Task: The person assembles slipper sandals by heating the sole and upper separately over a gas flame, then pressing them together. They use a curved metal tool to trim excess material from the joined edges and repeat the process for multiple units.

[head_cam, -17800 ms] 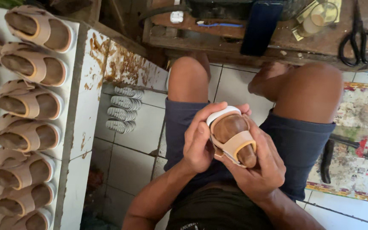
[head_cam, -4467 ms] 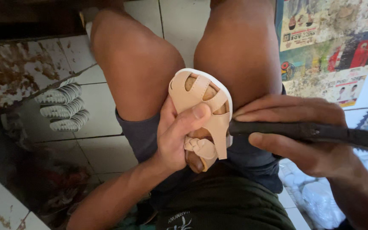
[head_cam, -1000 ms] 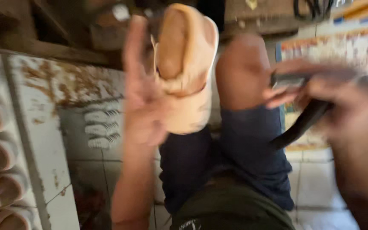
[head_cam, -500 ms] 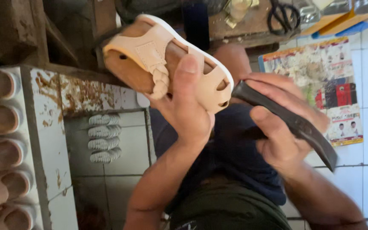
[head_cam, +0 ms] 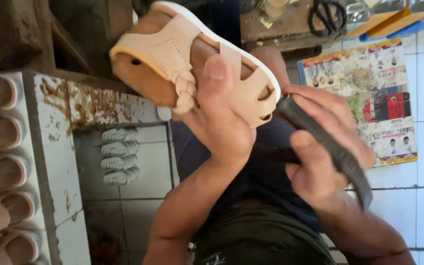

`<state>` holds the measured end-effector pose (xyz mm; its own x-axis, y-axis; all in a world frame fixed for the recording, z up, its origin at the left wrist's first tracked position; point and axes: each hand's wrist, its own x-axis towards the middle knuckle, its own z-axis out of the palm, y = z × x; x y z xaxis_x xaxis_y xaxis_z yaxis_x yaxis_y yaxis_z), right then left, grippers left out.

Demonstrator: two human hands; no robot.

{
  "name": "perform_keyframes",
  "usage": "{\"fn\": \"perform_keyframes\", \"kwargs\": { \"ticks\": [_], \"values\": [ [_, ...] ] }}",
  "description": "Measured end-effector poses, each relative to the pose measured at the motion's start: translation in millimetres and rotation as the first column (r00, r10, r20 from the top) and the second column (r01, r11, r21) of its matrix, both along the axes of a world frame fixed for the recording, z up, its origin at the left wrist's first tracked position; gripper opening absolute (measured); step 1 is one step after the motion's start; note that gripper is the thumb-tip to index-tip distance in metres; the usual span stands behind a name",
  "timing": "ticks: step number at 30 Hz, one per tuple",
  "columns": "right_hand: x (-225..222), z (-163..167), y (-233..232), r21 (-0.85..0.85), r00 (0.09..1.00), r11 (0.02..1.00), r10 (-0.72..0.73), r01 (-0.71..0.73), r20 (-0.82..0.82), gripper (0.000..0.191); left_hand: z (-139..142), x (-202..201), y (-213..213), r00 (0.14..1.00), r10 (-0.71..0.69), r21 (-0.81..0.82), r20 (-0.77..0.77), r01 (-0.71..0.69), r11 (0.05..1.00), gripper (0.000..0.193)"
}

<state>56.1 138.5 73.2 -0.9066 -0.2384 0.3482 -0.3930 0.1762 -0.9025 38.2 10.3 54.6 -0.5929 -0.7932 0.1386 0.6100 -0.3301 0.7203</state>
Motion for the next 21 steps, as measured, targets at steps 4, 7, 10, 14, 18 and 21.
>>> {"fn": "perform_keyframes", "kwargs": {
  "ticks": [4,7,10,14,18,21],
  "values": [
    [-1.7,-10.5,10.0,0.030,0.996,0.997,0.077,-0.075,-0.048,0.041,-21.9,9.1,-7.6,0.991,0.127,-0.321,-0.039,-0.133,0.938,0.078],
    [-13.1,-14.0,12.7,-0.088,0.983,0.979,0.179,-0.181,-0.032,0.039,-42.1,24.1,-12.9,0.992,0.001,-0.192,0.126,0.023,0.981,0.062],
    [-25.8,-12.6,14.2,-0.063,0.934,0.946,0.300,-0.317,-0.194,0.032,-57.0,38.9,-26.4,0.931,0.317,-0.808,0.179,-0.045,0.587,0.032],
    [-35.5,11.1,27.8,-0.080,0.919,0.915,0.395,-0.395,-0.016,0.037,-65.2,53.8,-41.8,0.877,-0.266,-0.623,0.400,0.473,0.623,0.024],
    [-59.7,32.1,31.1,0.035,0.840,0.839,0.542,-0.542,0.008,0.036,-56.4,51.5,-40.6,0.782,-0.444,-0.584,0.438,0.623,0.521,0.033],
    [-57.9,30.0,22.0,-0.144,0.845,0.843,0.530,-0.518,0.067,0.031,-38.2,40.6,-41.6,0.696,-0.542,-0.448,0.471,0.718,0.533,0.037]
  ]
}}
